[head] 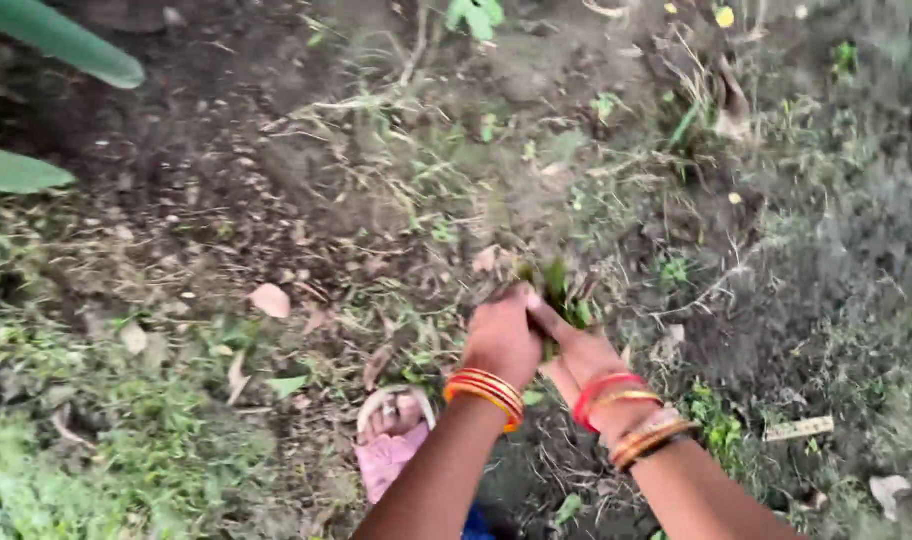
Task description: Collecting dried leaves and weeds from the ground in a garden.
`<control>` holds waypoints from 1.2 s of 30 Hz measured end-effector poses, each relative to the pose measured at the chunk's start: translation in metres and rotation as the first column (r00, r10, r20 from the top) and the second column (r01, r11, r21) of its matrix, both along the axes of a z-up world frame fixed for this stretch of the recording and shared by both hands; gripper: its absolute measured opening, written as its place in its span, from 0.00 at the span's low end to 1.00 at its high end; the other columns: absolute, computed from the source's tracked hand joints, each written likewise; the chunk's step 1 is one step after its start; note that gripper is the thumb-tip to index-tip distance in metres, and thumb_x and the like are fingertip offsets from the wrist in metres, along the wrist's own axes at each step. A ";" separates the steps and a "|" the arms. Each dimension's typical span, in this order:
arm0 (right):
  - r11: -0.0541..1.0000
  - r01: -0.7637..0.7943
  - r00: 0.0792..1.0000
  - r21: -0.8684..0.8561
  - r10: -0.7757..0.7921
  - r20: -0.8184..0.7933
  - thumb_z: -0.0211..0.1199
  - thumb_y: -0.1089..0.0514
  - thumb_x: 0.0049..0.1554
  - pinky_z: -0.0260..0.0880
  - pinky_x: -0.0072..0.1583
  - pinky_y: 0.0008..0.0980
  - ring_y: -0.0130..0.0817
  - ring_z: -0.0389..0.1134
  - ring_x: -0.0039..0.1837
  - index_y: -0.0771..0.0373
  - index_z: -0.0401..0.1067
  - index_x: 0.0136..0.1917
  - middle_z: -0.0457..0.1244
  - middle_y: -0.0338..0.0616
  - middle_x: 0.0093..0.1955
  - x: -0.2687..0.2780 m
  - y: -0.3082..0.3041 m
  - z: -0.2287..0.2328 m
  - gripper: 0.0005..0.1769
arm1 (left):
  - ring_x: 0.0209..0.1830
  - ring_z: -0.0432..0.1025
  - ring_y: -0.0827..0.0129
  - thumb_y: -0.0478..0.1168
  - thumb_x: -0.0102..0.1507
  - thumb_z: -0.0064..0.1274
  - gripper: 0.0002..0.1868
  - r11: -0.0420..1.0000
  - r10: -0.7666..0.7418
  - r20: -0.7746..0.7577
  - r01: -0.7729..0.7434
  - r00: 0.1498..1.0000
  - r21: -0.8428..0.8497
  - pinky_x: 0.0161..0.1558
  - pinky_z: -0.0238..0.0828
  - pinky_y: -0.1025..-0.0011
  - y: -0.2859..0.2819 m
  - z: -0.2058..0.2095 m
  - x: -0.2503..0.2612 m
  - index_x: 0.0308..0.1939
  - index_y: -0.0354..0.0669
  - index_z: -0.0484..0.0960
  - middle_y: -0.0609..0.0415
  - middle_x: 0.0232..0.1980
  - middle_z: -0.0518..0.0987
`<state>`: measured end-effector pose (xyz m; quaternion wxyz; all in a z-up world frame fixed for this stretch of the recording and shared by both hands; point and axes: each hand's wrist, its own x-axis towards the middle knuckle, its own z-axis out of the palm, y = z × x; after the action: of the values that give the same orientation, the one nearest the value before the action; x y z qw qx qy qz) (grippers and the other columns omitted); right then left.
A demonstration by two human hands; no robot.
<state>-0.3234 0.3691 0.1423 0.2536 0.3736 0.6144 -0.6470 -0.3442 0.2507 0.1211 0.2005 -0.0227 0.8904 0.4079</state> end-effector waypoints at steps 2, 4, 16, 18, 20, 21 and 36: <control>0.964 0.211 0.977 -0.161 -0.207 0.043 0.68 0.55 0.56 0.72 0.50 0.32 0.31 0.72 0.50 0.60 0.75 0.57 0.70 0.39 0.51 -0.022 -0.017 0.005 0.16 | 0.40 0.79 0.44 0.39 0.58 0.57 0.14 0.995 0.035 -0.072 -0.028 0.997 0.101 0.44 0.75 0.52 -0.023 0.023 -0.012 0.48 0.43 0.80 0.41 0.39 0.83; 0.853 0.416 0.909 -0.315 -0.396 0.128 0.69 0.58 0.53 0.74 0.48 0.32 0.30 0.73 0.49 0.60 0.76 0.54 0.71 0.39 0.50 -0.043 -0.037 0.007 0.15 | 0.39 0.80 0.49 0.39 0.56 0.59 0.15 0.981 0.066 -0.139 -0.039 0.988 0.192 0.42 0.77 0.56 -0.061 0.033 -0.023 0.47 0.43 0.79 0.44 0.39 0.84; 0.811 0.374 0.927 -0.451 -0.334 0.169 0.64 0.69 0.52 0.80 0.53 0.49 0.41 0.73 0.49 0.65 0.72 0.55 0.69 0.45 0.48 -0.073 -0.119 -0.007 0.16 | 0.52 0.76 0.53 0.38 0.65 0.57 0.30 0.814 0.319 0.423 -0.016 0.848 -0.581 0.55 0.79 0.62 -0.287 -0.027 -0.070 0.71 0.49 0.68 0.43 0.69 0.65; 0.811 0.386 0.922 -0.439 -0.325 0.212 0.65 0.70 0.52 0.80 0.53 0.53 0.41 0.72 0.48 0.66 0.71 0.56 0.68 0.45 0.48 -0.069 -0.124 -0.017 0.17 | 0.53 0.77 0.56 0.38 0.57 0.64 0.24 0.794 0.302 0.465 0.050 0.832 -0.606 0.58 0.75 0.62 -0.287 -0.024 -0.076 0.58 0.48 0.80 0.45 0.57 0.79; 0.823 0.425 0.896 -0.376 -0.325 0.302 0.65 0.69 0.53 0.79 0.53 0.49 0.42 0.73 0.48 0.68 0.71 0.56 0.69 0.47 0.48 -0.067 -0.126 -0.003 0.17 | 0.46 0.80 0.57 0.37 0.64 0.55 0.15 0.835 0.375 0.484 -0.062 0.791 -0.547 0.49 0.78 0.63 -0.291 -0.041 -0.062 0.56 0.45 0.80 0.43 0.51 0.82; 0.830 0.453 0.868 -0.325 -0.329 0.371 0.66 0.68 0.53 0.78 0.53 0.45 0.43 0.74 0.48 0.69 0.72 0.57 0.70 0.49 0.48 -0.073 -0.129 0.006 0.17 | 0.39 0.82 0.57 0.36 0.71 0.45 0.11 0.853 0.442 0.488 -0.185 0.753 -0.487 0.41 0.82 0.64 -0.294 -0.047 -0.063 0.53 0.43 0.81 0.41 0.45 0.86; 0.647 0.476 0.851 -0.595 -0.509 0.128 0.69 0.59 0.52 0.70 0.63 0.41 0.35 0.69 0.60 0.63 0.74 0.62 0.70 0.41 0.57 -0.225 -0.129 0.203 0.23 | 0.34 0.80 0.70 0.31 0.61 0.57 0.10 0.832 0.521 -0.190 -0.446 0.832 0.330 0.34 0.77 0.72 -0.122 0.284 -0.232 0.46 0.41 0.84 0.52 0.43 0.83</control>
<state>-0.5480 0.2404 0.3449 0.1587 0.4081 0.2551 -0.8621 -0.5764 0.1287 0.4048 -0.0334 -0.1652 0.8092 0.5629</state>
